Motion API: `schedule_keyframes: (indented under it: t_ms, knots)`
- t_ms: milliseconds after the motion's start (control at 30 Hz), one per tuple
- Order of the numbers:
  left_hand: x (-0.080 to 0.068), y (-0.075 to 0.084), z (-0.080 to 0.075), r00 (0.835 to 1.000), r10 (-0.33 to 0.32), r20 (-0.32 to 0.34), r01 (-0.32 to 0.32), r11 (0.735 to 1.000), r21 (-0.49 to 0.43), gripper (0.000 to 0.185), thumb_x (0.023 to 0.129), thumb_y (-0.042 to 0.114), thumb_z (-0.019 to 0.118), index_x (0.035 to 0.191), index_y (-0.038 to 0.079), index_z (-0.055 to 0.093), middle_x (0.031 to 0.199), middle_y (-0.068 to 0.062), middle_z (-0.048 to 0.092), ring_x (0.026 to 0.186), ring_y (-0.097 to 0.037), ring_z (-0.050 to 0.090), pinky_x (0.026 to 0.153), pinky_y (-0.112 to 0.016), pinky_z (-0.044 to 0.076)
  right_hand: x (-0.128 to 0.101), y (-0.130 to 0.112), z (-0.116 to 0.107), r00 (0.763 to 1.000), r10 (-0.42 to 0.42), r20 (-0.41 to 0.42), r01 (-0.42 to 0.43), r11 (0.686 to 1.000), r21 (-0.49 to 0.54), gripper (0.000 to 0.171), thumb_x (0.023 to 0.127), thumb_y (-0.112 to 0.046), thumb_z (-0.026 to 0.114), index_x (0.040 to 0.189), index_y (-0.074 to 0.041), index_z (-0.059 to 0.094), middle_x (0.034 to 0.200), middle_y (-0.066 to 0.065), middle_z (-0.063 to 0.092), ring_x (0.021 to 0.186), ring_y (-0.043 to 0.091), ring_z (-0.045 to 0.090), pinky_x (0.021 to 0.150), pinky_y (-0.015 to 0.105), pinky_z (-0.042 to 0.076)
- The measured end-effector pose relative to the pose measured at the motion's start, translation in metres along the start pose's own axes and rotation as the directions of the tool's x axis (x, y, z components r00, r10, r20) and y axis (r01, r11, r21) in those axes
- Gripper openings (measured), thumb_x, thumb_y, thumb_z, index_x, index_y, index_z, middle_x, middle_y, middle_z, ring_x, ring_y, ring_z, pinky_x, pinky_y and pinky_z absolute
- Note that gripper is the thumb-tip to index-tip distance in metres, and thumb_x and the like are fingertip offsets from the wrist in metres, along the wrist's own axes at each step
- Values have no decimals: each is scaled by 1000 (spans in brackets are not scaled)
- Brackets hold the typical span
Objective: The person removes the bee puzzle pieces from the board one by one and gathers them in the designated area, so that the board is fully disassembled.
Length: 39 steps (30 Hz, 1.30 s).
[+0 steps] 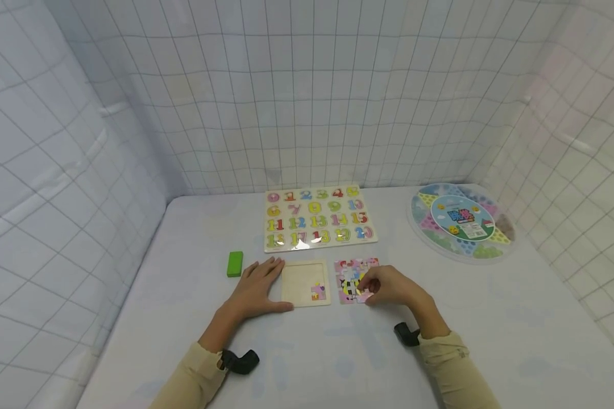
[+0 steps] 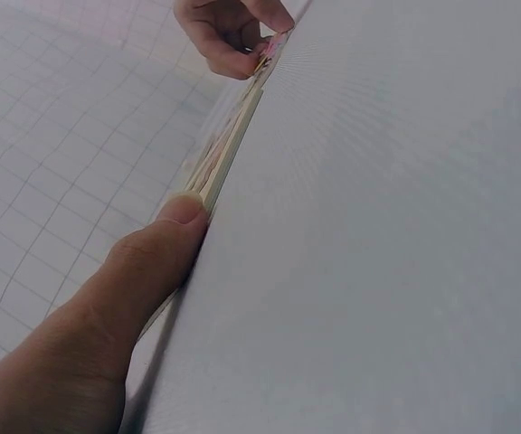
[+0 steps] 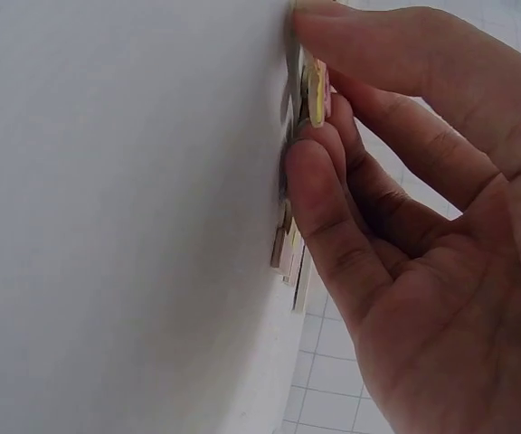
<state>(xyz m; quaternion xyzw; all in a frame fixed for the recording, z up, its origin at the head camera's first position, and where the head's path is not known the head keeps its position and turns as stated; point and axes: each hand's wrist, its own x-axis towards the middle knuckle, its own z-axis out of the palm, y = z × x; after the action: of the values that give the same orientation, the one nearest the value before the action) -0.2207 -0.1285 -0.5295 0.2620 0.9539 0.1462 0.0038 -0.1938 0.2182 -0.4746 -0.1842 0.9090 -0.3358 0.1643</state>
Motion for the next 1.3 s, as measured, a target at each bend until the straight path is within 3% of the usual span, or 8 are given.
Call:
schedule_keyframes:
  t_ms: [433, 1000, 1300]
  knots:
    - [-1, -1, 0, 1000, 11, -11, -11, 1000, 12, 113, 60, 89, 41, 146, 17, 25, 150, -2, 28, 141, -19, 21, 114, -46, 11, 0, -5, 2, 1000, -14, -14, 13, 998, -66, 22, 69, -11, 78, 90, -13, 69, 82, -3, 61, 73, 12, 51, 62, 21, 46]
    - [0, -1, -1, 1000, 14, -17, -14, 1000, 14, 114, 60, 90, 39, 146, 16, 25, 151, -2, 28, 140, -19, 21, 114, -46, 12, 1, -6, 1, 1000, 16, -17, -17, 998, -59, 22, 69, -12, 79, 88, -14, 69, 81, -3, 60, 73, 12, 51, 63, 22, 46]
    - [0, 0, -1, 1000, 12, -8, -11, 1000, 10, 114, 60, 89, 40, 146, 16, 24, 151, -1, 28, 141, -19, 21, 114, -46, 12, 9, -18, 5, 1000, -27, -14, 27, 999, -28, 27, 69, -14, 79, 92, -8, 68, 84, -1, 64, 75, 13, 55, 65, 21, 48]
